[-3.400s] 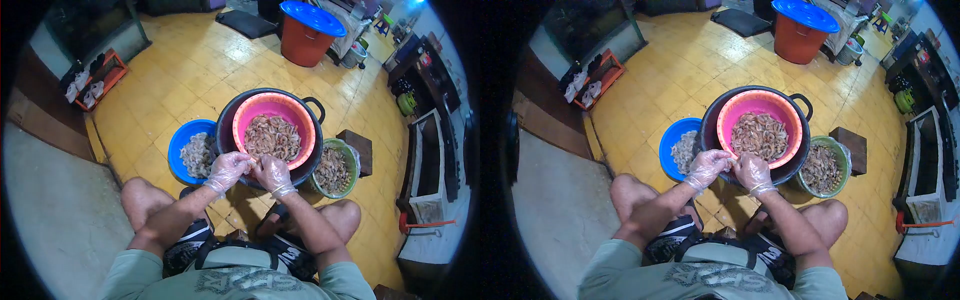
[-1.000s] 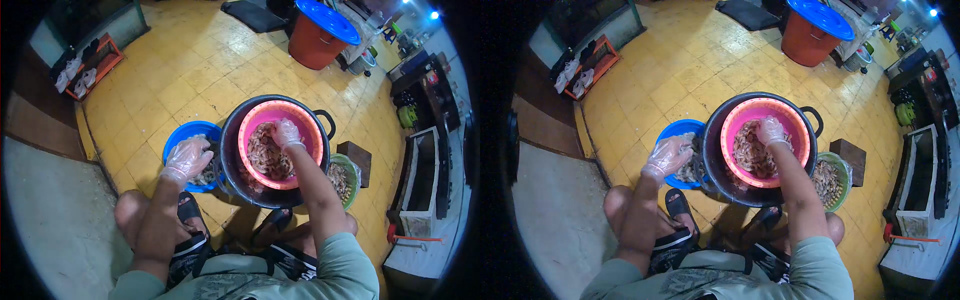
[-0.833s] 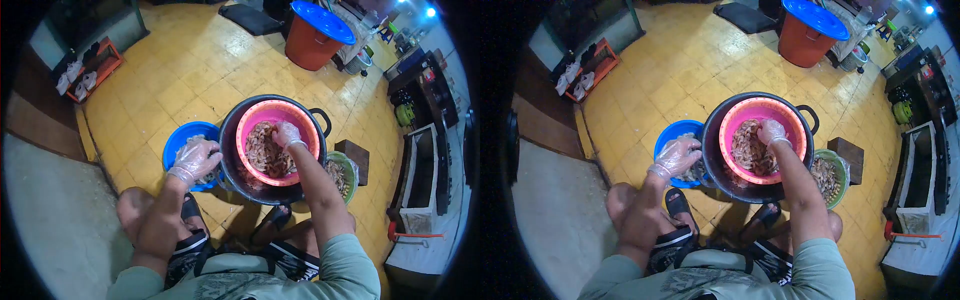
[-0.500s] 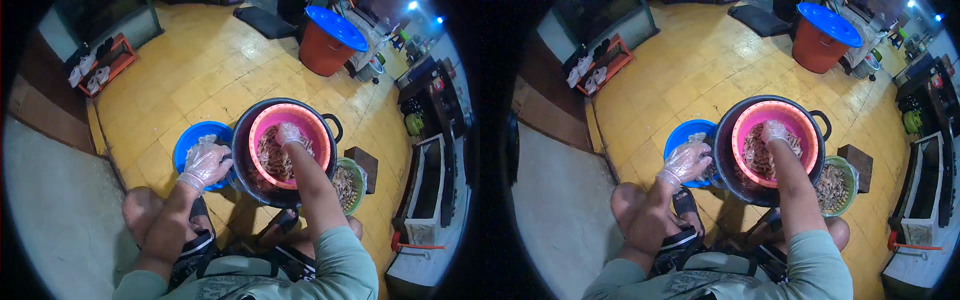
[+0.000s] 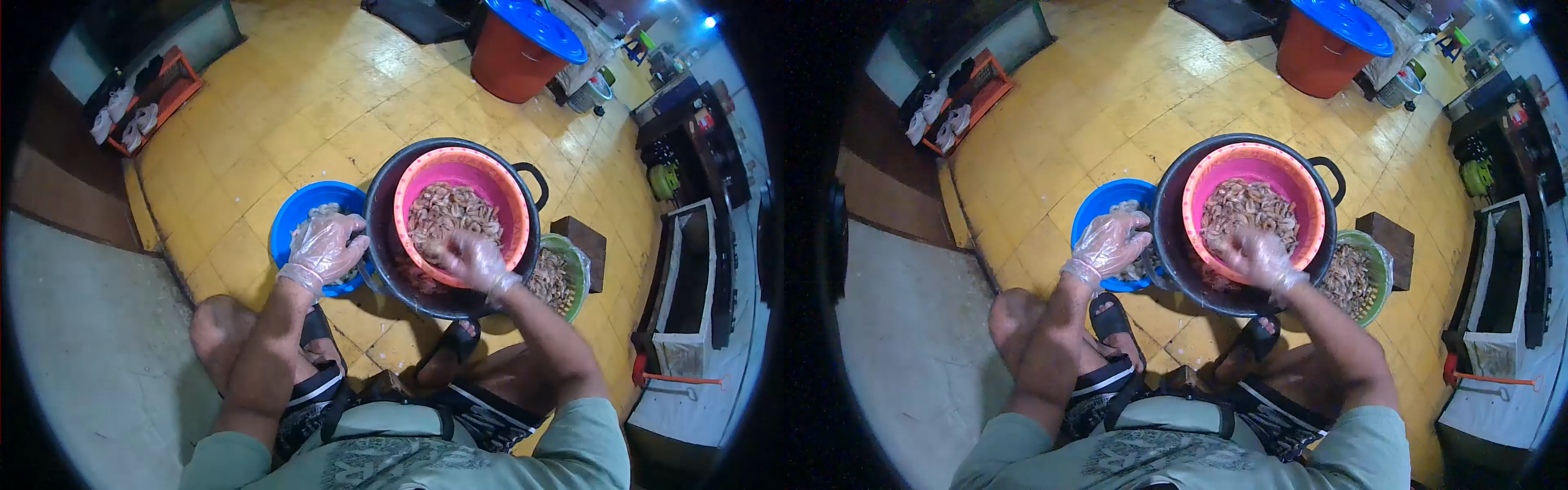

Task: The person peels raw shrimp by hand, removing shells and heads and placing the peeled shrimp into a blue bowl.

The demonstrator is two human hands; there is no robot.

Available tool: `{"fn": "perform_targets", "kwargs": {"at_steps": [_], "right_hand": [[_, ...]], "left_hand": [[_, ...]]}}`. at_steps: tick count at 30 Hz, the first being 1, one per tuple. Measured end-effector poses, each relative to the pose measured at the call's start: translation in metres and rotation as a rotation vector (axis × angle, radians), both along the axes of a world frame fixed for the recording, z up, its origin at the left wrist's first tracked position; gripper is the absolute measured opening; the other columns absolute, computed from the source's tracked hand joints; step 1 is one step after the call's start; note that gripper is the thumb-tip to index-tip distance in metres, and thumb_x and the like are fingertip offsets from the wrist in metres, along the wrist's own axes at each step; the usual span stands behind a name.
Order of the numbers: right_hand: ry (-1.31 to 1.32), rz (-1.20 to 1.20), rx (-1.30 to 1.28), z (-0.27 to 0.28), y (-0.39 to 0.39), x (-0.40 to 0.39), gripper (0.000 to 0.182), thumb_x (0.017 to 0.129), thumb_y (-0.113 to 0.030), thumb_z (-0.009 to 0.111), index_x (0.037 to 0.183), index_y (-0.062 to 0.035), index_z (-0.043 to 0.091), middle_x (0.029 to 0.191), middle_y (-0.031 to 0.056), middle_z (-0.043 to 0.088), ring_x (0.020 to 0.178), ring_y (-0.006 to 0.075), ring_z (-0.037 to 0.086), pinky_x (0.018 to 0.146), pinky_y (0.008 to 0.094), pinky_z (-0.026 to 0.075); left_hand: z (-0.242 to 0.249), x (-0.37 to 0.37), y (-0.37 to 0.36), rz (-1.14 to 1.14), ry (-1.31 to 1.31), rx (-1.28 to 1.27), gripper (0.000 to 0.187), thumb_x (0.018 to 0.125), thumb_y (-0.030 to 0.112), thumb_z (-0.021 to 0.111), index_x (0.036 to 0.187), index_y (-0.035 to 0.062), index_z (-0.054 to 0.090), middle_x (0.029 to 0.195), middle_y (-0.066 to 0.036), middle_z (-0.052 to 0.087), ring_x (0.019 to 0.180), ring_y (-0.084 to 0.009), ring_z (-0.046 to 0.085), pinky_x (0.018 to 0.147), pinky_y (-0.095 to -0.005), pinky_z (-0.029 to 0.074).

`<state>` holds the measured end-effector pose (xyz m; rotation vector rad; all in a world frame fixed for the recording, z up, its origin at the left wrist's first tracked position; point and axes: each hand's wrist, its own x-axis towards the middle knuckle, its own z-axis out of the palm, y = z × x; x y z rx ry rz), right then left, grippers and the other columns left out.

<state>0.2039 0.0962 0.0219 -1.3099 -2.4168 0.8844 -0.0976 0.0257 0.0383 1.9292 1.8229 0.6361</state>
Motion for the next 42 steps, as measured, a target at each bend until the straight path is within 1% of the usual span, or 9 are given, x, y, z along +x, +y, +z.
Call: {"fn": "perform_targets", "kwargs": {"at_steps": [3, 9, 17, 24, 27, 29, 32, 37, 42], "right_hand": [[-0.083, 0.175, 0.048, -0.005, -0.032, 0.004, 0.035, 0.094, -0.036, 0.065, 0.080, -0.0041, 0.069, 0.077, 0.0221, 0.067, 0.076, 0.0439, 0.067, 0.071, 0.0533, 0.052], [-0.261, 0.015, 0.209, -0.029, 0.039, 0.009, 0.024, 0.091, -0.026, 0.061, 0.086, -0.0056, 0.072, 0.083, 0.0226, 0.070, 0.078, 0.0428, 0.069, 0.074, 0.0535, 0.055], [-0.539, 0.053, 0.295, -0.098, 0.146, -0.021, 0.034, 0.090, -0.013, 0.056, 0.120, -0.0132, 0.071, 0.114, 0.0210, 0.070, 0.111, 0.0411, 0.066, 0.099, 0.0510, 0.051], [-0.643, 0.072, 0.311, -0.088, 0.155, -0.011, 0.029, 0.091, -0.017, 0.059, 0.115, -0.0084, 0.074, 0.113, 0.0213, 0.071, 0.111, 0.0375, 0.067, 0.098, 0.0493, 0.052], [-0.430, -0.083, 0.279, -0.052, 0.127, 0.009, 0.022, 0.094, -0.020, 0.062, 0.105, -0.0053, 0.074, 0.102, 0.0178, 0.072, 0.101, 0.0335, 0.070, 0.090, 0.0481, 0.054], [0.288, -0.191, -0.140, -0.042, 0.097, 0.023, 0.018, 0.095, -0.020, 0.066, 0.092, -0.0033, 0.071, 0.085, 0.0083, 0.069, 0.082, 0.0212, 0.067, 0.075, 0.0391, 0.054], [0.609, -0.308, -0.578, 0.010, 0.030, 0.028, 0.011, 0.094, -0.013, 0.069, 0.086, -0.0070, 0.066, 0.077, -0.0037, 0.059, 0.067, 0.0071, 0.054, 0.062, 0.0245, 0.045], [1.080, -0.434, -0.788, 0.027, -0.054, 0.023, 0.010, 0.092, -0.007, 0.070, 0.099, -0.0044, 0.064, 0.086, 0.0018, 0.066, 0.074, 0.0116, 0.062, 0.065, 0.0262, 0.050], [1.092, -0.418, -0.830, 0.016, -0.087, 0.003, 0.011, 0.091, -0.007, 0.073, 0.099, -0.0046, 0.066, 0.087, 0.0017, 0.067, 0.073, 0.0102, 0.062, 0.065, 0.0247, 0.050]], "left_hand": [[0.002, 0.006, -0.002, -0.023, -0.028, -0.038, 0.030, 0.086, 0.033, 0.065, 0.107, 0.0135, 0.075, 0.099, -0.020, 0.072, 0.095, -0.0415, 0.067, 0.084, -0.0540, 0.052], [0.020, 0.012, -0.001, -0.028, 0.019, -0.176, 0.034, 0.089, 0.027, 0.067, 0.114, 0.0041, 0.071, 0.113, -0.022, 0.070, 0.110, -0.0410, 0.064, 0.096, -0.0483, 0.051], [0.000, 0.008, 0.007, -0.080, 0.036, -0.078, 0.032, 0.088, 0.025, 0.067, 0.112, 0.0045, 0.071, 0.108, -0.022, 0.071, 0.105, -0.0427, 0.065, 0.091, -0.0512, 0.051], [0.001, 0.011, 0.007, -0.049, -0.014, -0.016, 0.029, 0.089, 0.025, 0.067, 0.110, 0.0059, 0.073, 0.107, -0.021, 0.072, 0.102, -0.0419, 0.066, 0.091, -0.0499, 0.052], [0.005, 0.021, 0.003, -0.059, -0.090, 0.089, 0.027, 0.087, 0.022, 0.067, 0.106, 0.0039, 0.074, 0.097, -0.019, 0.073, 0.094, -0.0406, 0.069, 0.086, -0.0503, 0.054], [0.002, 0.032, 0.003, -0.112, -0.159, 0.086, 0.026, 0.088, 0.021, 0.067, 0.106, 0.0031, 0.073, 0.098, -0.020, 0.074, 0.094, -0.0397, 0.070, 0.086, -0.0481, 0.055], [-0.012, 0.061, -0.006, -0.149, -0.386, 0.040, 0.025, 0.091, 0.019, 0.067, 0.108, 0.0018, 0.073, 0.101, -0.021, 0.073, 0.097, -0.0369, 0.071, 0.087, -0.0431, 0.057], [0.000, 0.100, -0.025, -0.126, -0.869, -0.111, 0.033, 0.092, 0.013, 0.072, 0.121, -0.0035, 0.068, 0.106, -0.015, 0.075, 0.101, -0.0207, 0.073, 0.089, -0.0328, 0.057], [0.009, 0.108, -0.036, -0.106, -1.004, -0.331, 0.029, 0.094, 0.012, 0.072, 0.119, -0.0024, 0.070, 0.102, -0.009, 0.075, 0.093, -0.0114, 0.069, 0.082, -0.0299, 0.057]]}}
